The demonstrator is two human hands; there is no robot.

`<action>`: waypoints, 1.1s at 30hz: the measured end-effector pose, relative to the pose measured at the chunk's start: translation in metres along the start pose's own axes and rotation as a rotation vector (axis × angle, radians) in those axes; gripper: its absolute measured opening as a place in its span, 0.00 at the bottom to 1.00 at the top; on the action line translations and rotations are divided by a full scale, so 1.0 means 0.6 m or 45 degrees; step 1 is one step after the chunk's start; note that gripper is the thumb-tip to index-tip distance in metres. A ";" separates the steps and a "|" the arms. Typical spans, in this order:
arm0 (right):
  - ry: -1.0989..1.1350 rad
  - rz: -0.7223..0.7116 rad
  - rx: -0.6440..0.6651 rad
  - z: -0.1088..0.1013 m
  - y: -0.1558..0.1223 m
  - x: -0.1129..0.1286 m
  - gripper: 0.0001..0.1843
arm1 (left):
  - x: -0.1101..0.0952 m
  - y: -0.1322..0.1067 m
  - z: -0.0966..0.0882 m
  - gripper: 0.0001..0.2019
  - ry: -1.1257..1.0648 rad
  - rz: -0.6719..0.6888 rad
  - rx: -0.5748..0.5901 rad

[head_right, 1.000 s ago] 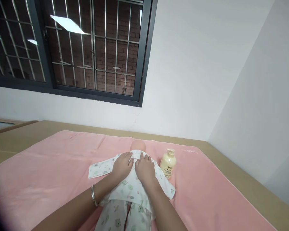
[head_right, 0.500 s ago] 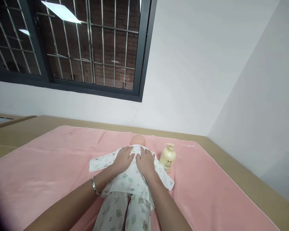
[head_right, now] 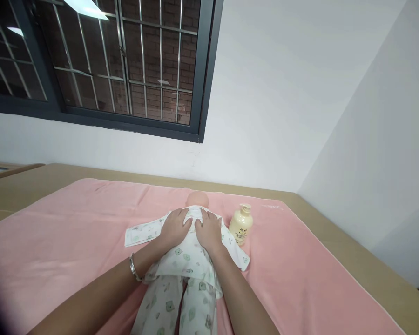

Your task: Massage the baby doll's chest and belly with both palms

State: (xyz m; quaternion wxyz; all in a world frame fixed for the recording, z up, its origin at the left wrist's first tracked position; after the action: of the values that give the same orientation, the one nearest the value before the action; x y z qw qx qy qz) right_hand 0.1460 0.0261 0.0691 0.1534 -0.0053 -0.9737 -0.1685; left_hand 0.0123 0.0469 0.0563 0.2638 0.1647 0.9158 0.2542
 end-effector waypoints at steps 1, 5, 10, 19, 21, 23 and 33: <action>0.001 -0.005 0.002 -0.001 0.000 0.001 0.27 | -0.002 0.000 -0.001 0.19 0.001 0.015 -0.006; -0.051 -0.016 -0.009 -0.013 -0.010 0.019 0.26 | -0.022 -0.006 -0.004 0.16 0.086 0.125 -0.011; -0.011 -0.088 -0.063 -0.026 -0.027 0.047 0.24 | -0.032 -0.018 -0.005 0.13 0.166 0.100 -0.034; -0.036 -0.068 0.010 -0.010 -0.006 0.015 0.27 | -0.011 -0.003 -0.004 0.16 -0.019 0.108 -0.081; -0.077 -0.095 -0.002 -0.018 -0.012 0.028 0.25 | -0.018 -0.007 -0.007 0.14 -0.001 0.143 -0.103; -0.132 -0.075 -0.001 -0.024 -0.020 0.040 0.23 | -0.024 -0.012 -0.009 0.14 0.035 0.159 -0.114; -0.035 -0.160 -0.043 -0.017 -0.012 0.031 0.27 | -0.033 -0.006 0.005 0.17 0.051 0.300 -0.045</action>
State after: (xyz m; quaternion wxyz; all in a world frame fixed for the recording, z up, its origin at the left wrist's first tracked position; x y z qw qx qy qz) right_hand 0.1311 0.0153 0.0814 0.1291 0.0511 -0.9711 -0.1940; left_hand 0.0294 0.0361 0.0601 0.2165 0.2616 0.8905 0.3027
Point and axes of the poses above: each hand's wrist, its own y-axis towards the middle knuckle, its own z-axis out of the palm, x = y × z, the point moved 6 cm from there along y, towards the middle knuckle, and after that the axes turned 5 degrees about -x, right-handed, at the moved point
